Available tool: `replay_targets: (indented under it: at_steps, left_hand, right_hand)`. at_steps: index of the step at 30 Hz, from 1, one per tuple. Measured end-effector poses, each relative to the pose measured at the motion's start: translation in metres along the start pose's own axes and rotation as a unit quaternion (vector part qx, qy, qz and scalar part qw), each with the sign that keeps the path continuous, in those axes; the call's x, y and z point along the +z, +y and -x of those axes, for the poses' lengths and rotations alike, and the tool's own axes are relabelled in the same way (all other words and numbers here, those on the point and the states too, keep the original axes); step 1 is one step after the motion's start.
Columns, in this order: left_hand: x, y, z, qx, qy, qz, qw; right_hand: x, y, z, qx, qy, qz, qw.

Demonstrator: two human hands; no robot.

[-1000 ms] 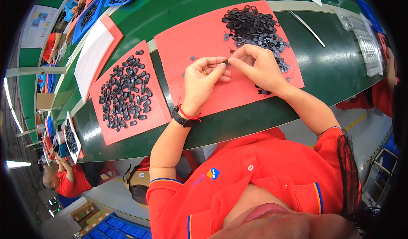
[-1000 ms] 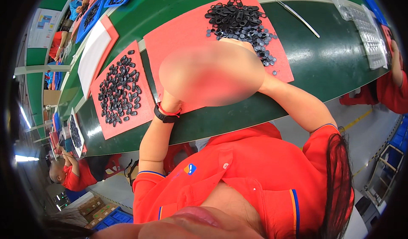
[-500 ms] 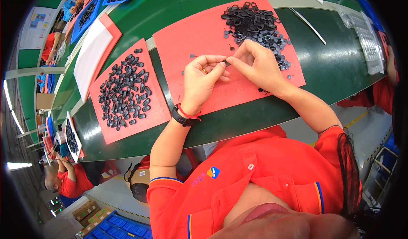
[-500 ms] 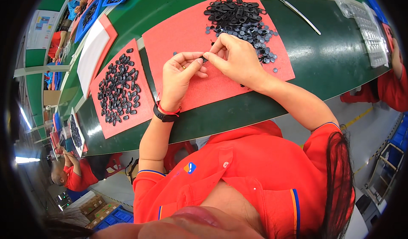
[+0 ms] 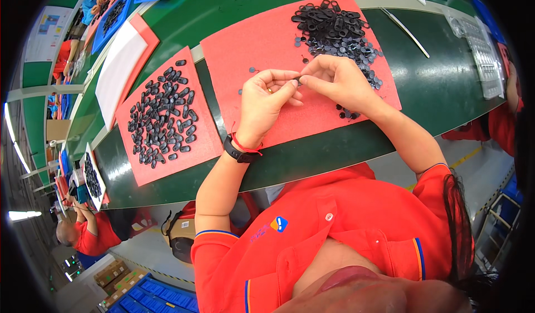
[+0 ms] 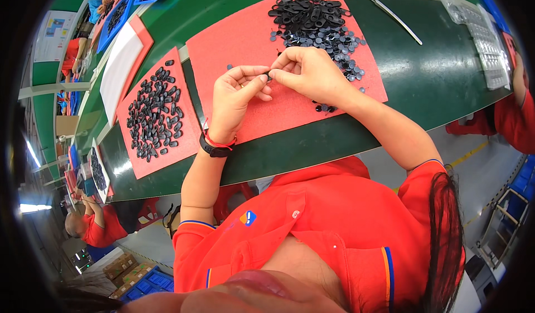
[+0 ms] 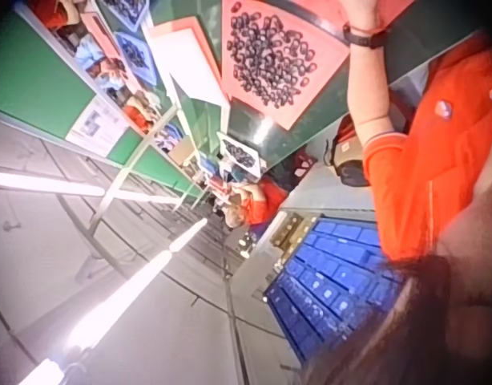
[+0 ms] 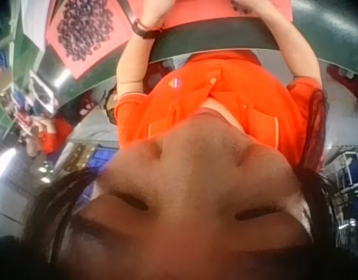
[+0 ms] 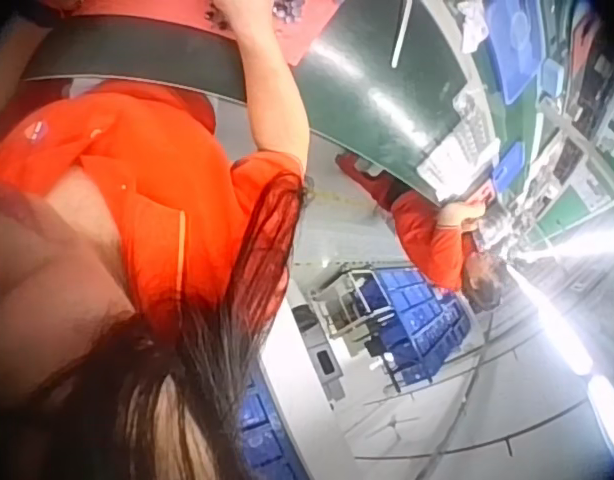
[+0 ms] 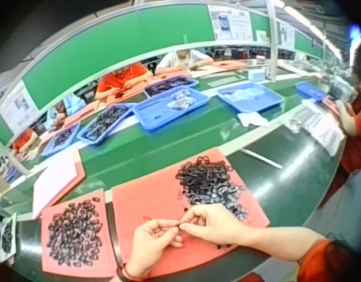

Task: The person assembles small black plastic components by inserting pins and small pieces into them by hand and using tweezers.

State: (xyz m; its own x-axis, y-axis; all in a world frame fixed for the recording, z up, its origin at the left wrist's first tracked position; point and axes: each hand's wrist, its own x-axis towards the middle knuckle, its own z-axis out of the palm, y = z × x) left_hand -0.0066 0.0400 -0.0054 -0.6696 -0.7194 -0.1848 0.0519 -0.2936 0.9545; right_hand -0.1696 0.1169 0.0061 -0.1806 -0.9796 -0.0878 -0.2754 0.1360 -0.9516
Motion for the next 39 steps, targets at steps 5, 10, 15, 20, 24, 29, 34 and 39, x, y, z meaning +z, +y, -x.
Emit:
replay_targets:
  at_steps: [5,10,15,20,24,29,34,39]
  left_hand:
    - [0.002,0.001,0.001,-0.003,0.002,0.002,1.0]
    - [0.003,0.002,0.002,-0.007,0.0,0.003,1.0]
    - [0.003,0.001,0.003,-0.012,0.002,-0.001,1.0]
    - [0.003,0.001,0.004,-0.006,0.007,-0.036,0.999]
    - [0.0,0.004,0.003,-0.005,0.004,-0.024,1.0]
    - [-0.001,0.01,0.008,-0.008,0.013,-0.075,0.997]
    - [-0.008,0.023,0.005,-0.01,-0.006,-0.123,0.992]
    - [-0.064,0.055,0.002,0.116,0.169,-0.189,0.96]
  right_hand:
    - [0.002,0.007,0.0,-0.006,-0.003,-0.024,1.0]
    - [0.002,0.004,0.0,0.004,-0.009,-0.018,1.0]
    - [0.005,0.006,0.001,-0.003,-0.006,-0.025,1.0]
    - [0.008,0.003,0.004,-0.018,0.018,0.018,1.0]
    - [0.008,-0.003,0.005,-0.026,0.031,0.017,0.999]
    - [0.018,0.003,0.005,-0.107,0.052,0.063,0.991]
    - [0.015,0.0,0.005,-0.12,0.054,0.06,0.989]
    - [0.01,0.006,-0.003,-0.23,0.135,0.261,0.928]
